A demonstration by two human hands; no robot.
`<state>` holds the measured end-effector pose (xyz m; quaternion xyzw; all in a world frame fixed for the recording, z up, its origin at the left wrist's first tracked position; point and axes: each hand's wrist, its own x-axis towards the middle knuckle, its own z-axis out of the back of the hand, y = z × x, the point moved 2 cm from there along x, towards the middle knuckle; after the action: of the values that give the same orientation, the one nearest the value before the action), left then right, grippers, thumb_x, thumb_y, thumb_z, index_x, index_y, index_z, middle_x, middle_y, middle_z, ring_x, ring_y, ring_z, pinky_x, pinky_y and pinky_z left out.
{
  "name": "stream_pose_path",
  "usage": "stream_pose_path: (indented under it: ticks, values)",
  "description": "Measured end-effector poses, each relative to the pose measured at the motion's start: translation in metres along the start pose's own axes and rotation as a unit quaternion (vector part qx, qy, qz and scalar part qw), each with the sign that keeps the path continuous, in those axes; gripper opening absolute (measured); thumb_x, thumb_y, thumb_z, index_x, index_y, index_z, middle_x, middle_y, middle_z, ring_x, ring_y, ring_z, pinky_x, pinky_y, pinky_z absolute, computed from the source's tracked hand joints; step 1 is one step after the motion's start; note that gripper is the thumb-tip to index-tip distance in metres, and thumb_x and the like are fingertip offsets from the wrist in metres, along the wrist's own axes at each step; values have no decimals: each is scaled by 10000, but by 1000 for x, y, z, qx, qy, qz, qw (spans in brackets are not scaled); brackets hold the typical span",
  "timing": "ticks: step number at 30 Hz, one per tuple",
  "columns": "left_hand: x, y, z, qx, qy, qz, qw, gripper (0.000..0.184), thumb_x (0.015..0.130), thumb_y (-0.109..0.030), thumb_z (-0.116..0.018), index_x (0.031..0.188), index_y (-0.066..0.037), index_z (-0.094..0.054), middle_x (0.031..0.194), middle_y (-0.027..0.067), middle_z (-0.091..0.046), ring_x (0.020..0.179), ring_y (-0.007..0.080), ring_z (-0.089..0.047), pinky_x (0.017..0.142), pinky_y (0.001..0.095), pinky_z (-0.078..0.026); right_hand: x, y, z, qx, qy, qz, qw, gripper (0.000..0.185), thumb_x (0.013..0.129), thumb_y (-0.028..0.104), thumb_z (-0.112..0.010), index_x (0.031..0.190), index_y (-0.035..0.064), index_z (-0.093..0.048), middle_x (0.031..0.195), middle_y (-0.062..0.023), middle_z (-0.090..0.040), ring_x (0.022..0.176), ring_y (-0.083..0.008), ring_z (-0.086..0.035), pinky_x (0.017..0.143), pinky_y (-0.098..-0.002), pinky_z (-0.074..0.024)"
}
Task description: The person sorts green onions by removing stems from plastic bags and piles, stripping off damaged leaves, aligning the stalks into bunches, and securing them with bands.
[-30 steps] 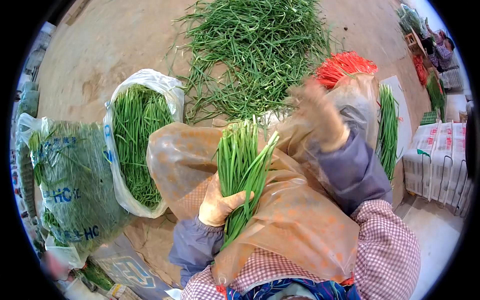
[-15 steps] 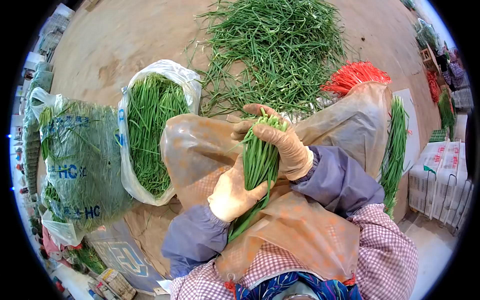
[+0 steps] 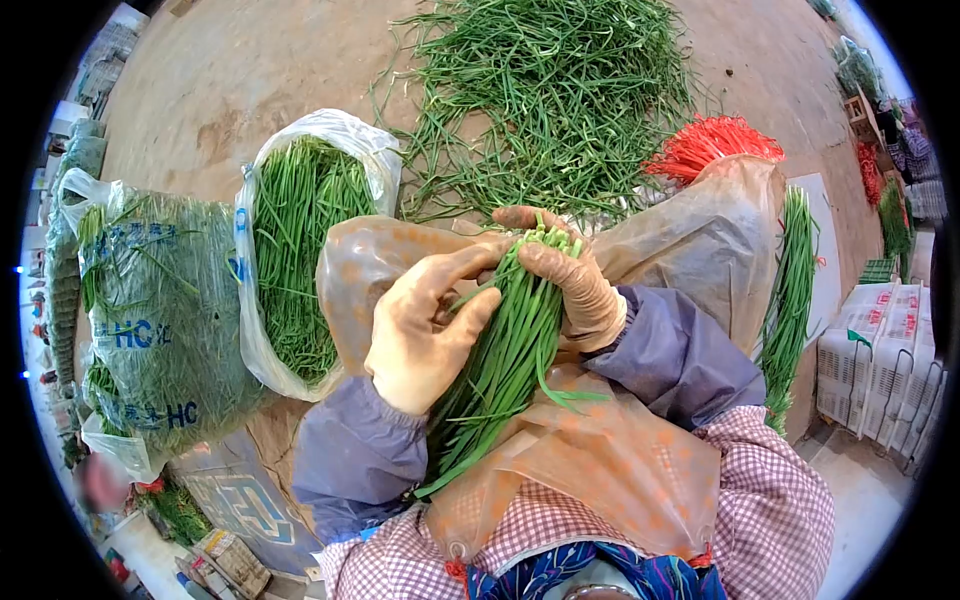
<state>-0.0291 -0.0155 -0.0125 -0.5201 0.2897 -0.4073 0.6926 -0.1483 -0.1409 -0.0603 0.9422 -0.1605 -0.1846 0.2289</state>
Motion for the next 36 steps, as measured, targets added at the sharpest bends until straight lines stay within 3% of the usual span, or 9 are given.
stream_pose_path:
  ticks: [3, 10, 12, 17, 21, 24, 26, 30, 36]
  values:
    - [15, -2, 5, 133, 16, -131, 982, 244, 828, -39, -701, 1070, -56, -683, 895, 142, -686, 785, 285, -672, 682, 343, -536, 1, -1, -3, 13, 3, 0, 1000, 595, 839, 165, -746, 1320, 13, -431, 1158, -146, -651, 1020, -238, -658, 896, -382, -553]
    - [38, -18, 12, 126, 101, -56, 985, 134, 871, -99, -662, 995, -61, -698, 781, 152, -665, 692, 268, -673, 615, 364, -515, 2, -3, 0, 27, 5, -23, 999, 546, 844, 115, -751, 1298, 33, -459, 997, -96, -687, 844, -179, -680, 768, -343, -588]
    - [56, -10, 15, 241, 43, -110, 963, 208, 949, -130, -625, 1069, 25, -694, 767, 72, -684, 656, 137, -620, 622, 272, -512, -1, -2, -2, -13, 14, -40, 999, 551, 838, 129, -758, 1294, 28, -466, 955, -87, -699, 795, -163, -679, 731, -320, -587]
    - [92, 12, 18, 56, -14, 62, 996, 308, 956, -150, -615, 1212, 20, -623, 1019, 97, -687, 914, 146, -641, 826, 268, -511, 6, -2, 7, -36, -23, 14, 999, 484, 865, 142, -729, 1260, 24, -475, 910, -98, -699, 753, -182, -686, 652, -317, -590]
    - [82, 10, 21, 63, 89, 50, 993, 435, 951, -201, -630, 1304, 35, -534, 1267, 125, -581, 1114, 202, -586, 975, 324, -471, 20, 12, 29, 22, -56, 51, 997, 319, 906, 141, -678, 1175, 50, -532, 866, -111, -673, 790, -244, -692, 644, -385, -613]
    - [48, -6, 4, -106, 184, 16, 977, 411, 922, -237, -671, 1250, -5, -584, 1288, 149, -568, 1181, 251, -558, 1008, 378, -453, 30, 21, 39, 43, -70, 65, 995, 247, 916, 148, -668, 1124, 62, -566, 862, -109, -672, 786, -253, -695, 651, -382, -615]
    - [41, -7, -5, 180, 223, -245, 926, 373, 882, -277, -708, 1164, -44, -633, 1283, 189, -562, 1191, 324, -550, 997, 426, -451, 38, 29, 45, 14, -99, 89, 991, 209, 918, 171, -666, 1084, 74, -585, 856, -96, -677, 763, -245, -692, 651, -390, -608]
    - [7, -4, 6, 281, 308, -87, 905, 276, 871, -305, -683, 871, -31, -648, 923, 163, -611, 915, 376, -592, 931, 484, -457, 40, 81, 70, -15, -107, 97, 989, 168, 911, 203, -677, 1012, 76, -630, 833, -64, -691, 751, -233, -692, 674, -400, -604]
    - [-30, -11, 35, 250, 315, -138, 905, 195, 815, -209, -718, 773, -32, -649, 709, 123, -583, 751, 335, -607, 928, 456, -476, 31, 149, 82, -46, -152, 262, 952, 177, 902, 207, -691, 1006, 77, -632, 849, -58, -683, 753, -226, -684, 701, -406, -603]
